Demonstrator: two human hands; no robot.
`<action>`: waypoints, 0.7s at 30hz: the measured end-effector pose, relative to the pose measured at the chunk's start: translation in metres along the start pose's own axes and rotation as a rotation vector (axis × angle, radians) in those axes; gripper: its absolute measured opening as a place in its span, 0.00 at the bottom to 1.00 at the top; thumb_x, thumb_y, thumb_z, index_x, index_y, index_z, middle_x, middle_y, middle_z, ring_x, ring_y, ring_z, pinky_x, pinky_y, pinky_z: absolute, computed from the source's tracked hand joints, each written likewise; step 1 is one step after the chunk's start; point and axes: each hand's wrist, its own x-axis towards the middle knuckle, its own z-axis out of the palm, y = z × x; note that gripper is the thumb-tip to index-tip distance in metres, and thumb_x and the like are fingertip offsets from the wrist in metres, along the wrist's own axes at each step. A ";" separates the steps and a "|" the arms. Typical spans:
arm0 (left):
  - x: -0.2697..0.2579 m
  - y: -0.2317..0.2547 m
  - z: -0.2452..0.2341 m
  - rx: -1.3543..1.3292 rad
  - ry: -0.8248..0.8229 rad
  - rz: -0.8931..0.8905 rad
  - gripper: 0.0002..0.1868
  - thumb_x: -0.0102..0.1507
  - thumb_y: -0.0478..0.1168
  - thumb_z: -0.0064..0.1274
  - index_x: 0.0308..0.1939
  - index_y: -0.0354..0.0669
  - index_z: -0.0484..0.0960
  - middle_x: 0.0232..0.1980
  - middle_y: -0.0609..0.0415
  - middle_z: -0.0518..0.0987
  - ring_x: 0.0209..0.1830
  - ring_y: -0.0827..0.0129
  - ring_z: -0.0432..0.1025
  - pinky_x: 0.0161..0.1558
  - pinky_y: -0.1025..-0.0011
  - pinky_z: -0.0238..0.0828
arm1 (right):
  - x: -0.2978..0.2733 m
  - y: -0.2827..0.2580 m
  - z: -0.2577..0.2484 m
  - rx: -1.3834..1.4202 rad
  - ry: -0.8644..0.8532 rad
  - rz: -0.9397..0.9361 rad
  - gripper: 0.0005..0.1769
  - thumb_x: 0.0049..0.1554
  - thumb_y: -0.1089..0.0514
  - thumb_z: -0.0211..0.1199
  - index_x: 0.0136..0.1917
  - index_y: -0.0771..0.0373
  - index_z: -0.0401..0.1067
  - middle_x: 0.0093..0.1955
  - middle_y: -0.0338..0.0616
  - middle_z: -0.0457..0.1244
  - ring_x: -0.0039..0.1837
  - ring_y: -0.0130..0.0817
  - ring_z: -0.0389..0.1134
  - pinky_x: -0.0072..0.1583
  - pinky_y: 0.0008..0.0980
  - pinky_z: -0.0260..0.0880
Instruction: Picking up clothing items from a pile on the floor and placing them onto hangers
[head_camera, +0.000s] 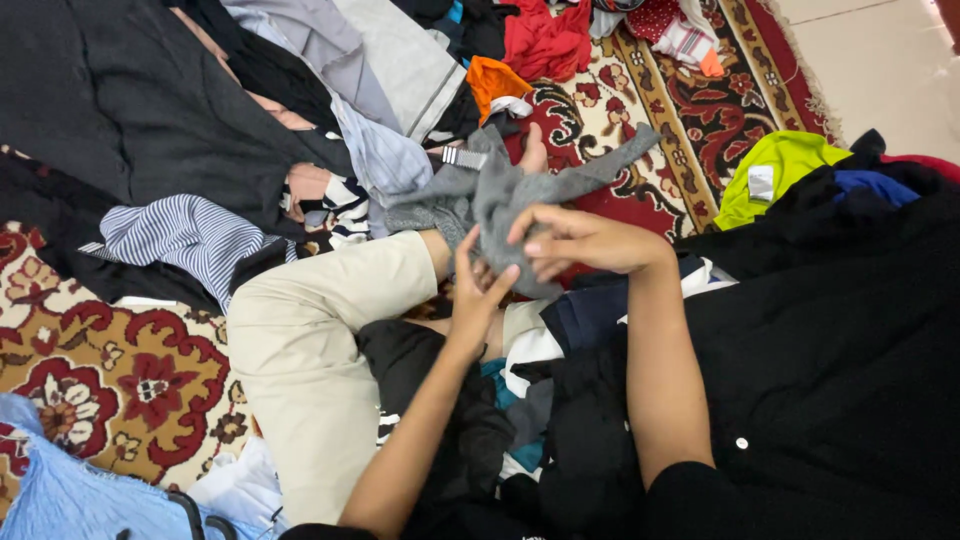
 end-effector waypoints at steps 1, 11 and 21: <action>0.000 -0.008 -0.002 0.001 0.000 0.001 0.49 0.65 0.41 0.59 0.82 0.47 0.42 0.67 0.34 0.67 0.65 0.52 0.67 0.65 0.55 0.68 | 0.005 0.006 -0.005 0.000 0.000 -0.002 0.19 0.63 0.50 0.58 0.64 0.60 0.64 0.50 0.43 0.63 0.52 0.32 0.70 0.59 0.42 0.77; 0.015 -0.059 -0.065 0.189 0.299 -0.143 0.26 0.72 0.46 0.48 0.70 0.41 0.62 0.60 0.46 0.64 0.57 0.63 0.64 0.59 0.63 0.65 | 0.070 0.106 -0.056 -0.979 0.515 0.510 0.28 0.62 0.34 0.50 0.56 0.54 0.80 0.54 0.60 0.70 0.60 0.63 0.71 0.57 0.62 0.71; 0.076 -0.113 -0.083 0.445 0.328 -0.250 0.41 0.69 0.57 0.54 0.74 0.31 0.58 0.70 0.29 0.68 0.74 0.46 0.63 0.71 0.52 0.61 | 0.123 0.100 -0.004 -0.923 0.262 0.562 0.65 0.50 0.09 0.39 0.66 0.70 0.73 0.68 0.64 0.65 0.68 0.62 0.67 0.60 0.66 0.68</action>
